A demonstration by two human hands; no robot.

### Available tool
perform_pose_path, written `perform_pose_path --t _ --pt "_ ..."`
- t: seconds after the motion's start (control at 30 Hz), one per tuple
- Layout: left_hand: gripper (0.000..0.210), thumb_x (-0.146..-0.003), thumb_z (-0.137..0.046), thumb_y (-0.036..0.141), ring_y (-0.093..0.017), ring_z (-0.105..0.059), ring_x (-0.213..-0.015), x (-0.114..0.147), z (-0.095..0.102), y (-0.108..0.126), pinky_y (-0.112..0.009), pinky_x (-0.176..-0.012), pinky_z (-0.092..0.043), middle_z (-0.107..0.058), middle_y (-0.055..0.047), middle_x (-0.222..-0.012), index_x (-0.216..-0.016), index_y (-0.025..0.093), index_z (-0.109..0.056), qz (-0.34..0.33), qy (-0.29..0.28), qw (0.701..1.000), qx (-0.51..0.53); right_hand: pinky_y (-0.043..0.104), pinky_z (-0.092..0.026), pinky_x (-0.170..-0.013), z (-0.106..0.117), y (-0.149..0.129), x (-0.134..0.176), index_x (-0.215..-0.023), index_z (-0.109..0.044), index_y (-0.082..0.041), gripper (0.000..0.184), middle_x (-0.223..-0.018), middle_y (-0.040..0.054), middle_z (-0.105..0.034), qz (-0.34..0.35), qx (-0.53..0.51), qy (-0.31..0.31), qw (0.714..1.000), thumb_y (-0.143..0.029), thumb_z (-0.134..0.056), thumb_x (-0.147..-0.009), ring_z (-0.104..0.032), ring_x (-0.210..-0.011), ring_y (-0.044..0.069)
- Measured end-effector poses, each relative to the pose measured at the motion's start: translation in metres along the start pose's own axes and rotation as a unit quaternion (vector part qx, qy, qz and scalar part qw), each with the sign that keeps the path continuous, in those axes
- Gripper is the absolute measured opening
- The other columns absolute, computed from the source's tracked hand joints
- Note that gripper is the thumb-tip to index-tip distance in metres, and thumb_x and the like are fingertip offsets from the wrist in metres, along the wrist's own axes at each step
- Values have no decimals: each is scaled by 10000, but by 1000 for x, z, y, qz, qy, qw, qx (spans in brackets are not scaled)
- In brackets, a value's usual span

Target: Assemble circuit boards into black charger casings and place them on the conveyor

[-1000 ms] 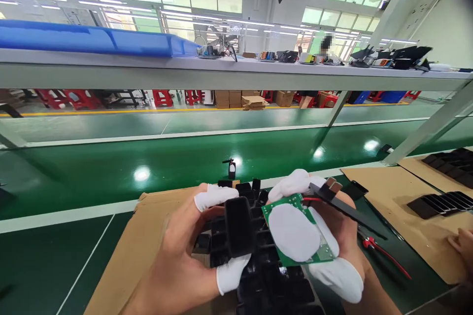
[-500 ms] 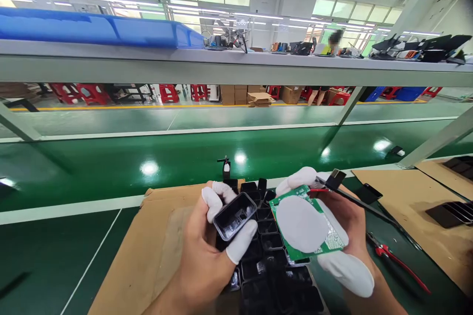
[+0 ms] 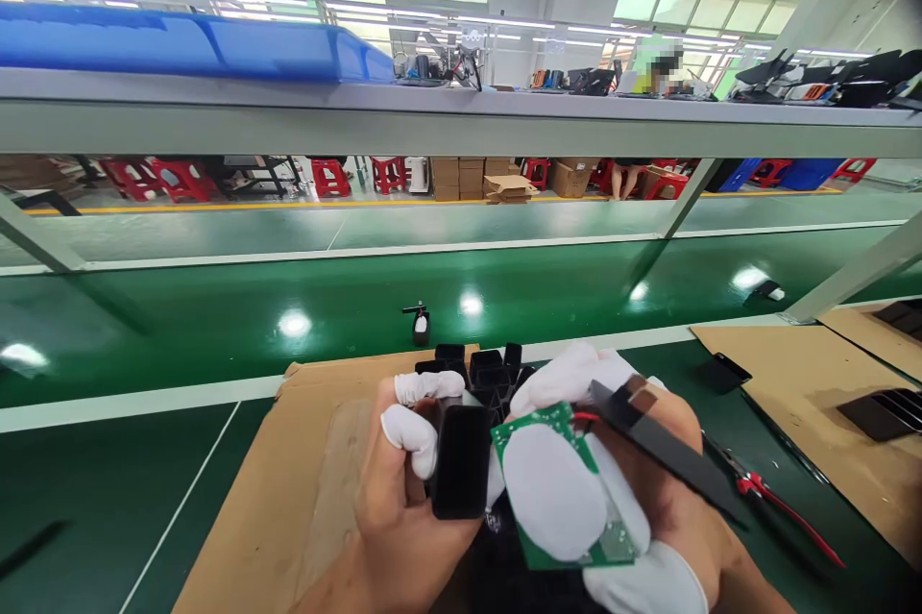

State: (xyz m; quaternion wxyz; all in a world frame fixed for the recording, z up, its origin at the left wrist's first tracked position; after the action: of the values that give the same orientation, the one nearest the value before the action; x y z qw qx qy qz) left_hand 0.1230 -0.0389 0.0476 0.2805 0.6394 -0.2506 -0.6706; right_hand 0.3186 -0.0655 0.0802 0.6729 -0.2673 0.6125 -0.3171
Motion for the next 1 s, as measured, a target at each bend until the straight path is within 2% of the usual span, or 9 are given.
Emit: perform_pose_path --t 0.2,0.4,0.47,0.6,0.7,0.83,1.0 --pt "458 -813 -767 13 -227 -653 -1137 8 2 -7 -361 -892 -609 -560 -43 -1196 -889 262 -390 1 -32 999 28 390 -630 -693 -16 -11 -9 -1187 -780 -278 588 -950 53 -781 57 -38 -51 996 -358 -1042 -667 -721 -772 256" --pt "469 -778 -785 20 -275 -664 -1155 8 4 -9 -405 -883 -630 -593 -56 -1168 -899 269 -407 -5 -33 999 14 417 -640 -836 -21 -16 -12 -1293 -730 -271 784 -1068 67 -797 88 16 -58 994 -147 -1008 -571 -756 -929 288" --pt "460 -774 -787 30 -272 -676 -1104 9 4 -9 -407 -850 -631 -600 -56 -1159 -897 270 -415 -8 -30 999 8 423 -650 -852 -22 -17 -13 -1304 -726 -270 793 -1072 72 -799 95 17 -63 993 -181 -1026 -576 -765 -962 299" --pt "396 -830 -759 51 -253 -682 -1026 11 4 -11 -380 -751 -588 -617 -71 -1169 -931 270 -446 -5 -34 999 -1 440 -655 -829 -21 -20 -15 -1309 -726 -249 813 -1016 87 -802 106 19 -61 992 -359 -1075 -583 -761 -938 306" --pt "426 -823 -761 41 -255 -695 -1009 11 4 -11 -381 -742 -570 -628 -60 -1131 -911 272 -414 -1 -41 999 -4 454 -651 -778 -23 -20 -15 -1306 -720 -268 816 -990 87 -806 102 27 -65 992 -405 -1079 -587 -754 -895 307" --pt "414 -820 -731 17 -252 -703 -1035 10 3 -11 -386 -797 -574 -638 -68 -1174 -938 268 -424 -2 -44 999 -8 452 -648 -774 -24 -20 -14 -1322 -727 -261 746 -1034 101 -807 101 26 -57 993 -334 -1053 -654 -755 -887 301" --pt "426 -823 -733 30 -229 -688 -1040 7 3 -9 -365 -826 -557 -633 -62 -1202 -916 261 -387 -3 -61 998 -13 392 -641 -759 -24 -23 -16 -1320 -741 -265 675 -989 73 -800 113 55 -52 991 -220 -1018 -706 -749 -886 269"
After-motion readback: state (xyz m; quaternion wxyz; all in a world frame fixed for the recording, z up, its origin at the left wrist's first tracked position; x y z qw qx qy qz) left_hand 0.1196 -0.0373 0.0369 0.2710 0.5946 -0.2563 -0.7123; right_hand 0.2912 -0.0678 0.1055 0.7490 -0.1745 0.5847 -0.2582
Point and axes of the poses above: each hand's wrist, its own x-axis away from the middle knuckle, its own z-axis out of the back of the hand, y = z × x, the point moved 4 cm from there along -x, towards the middle knuckle
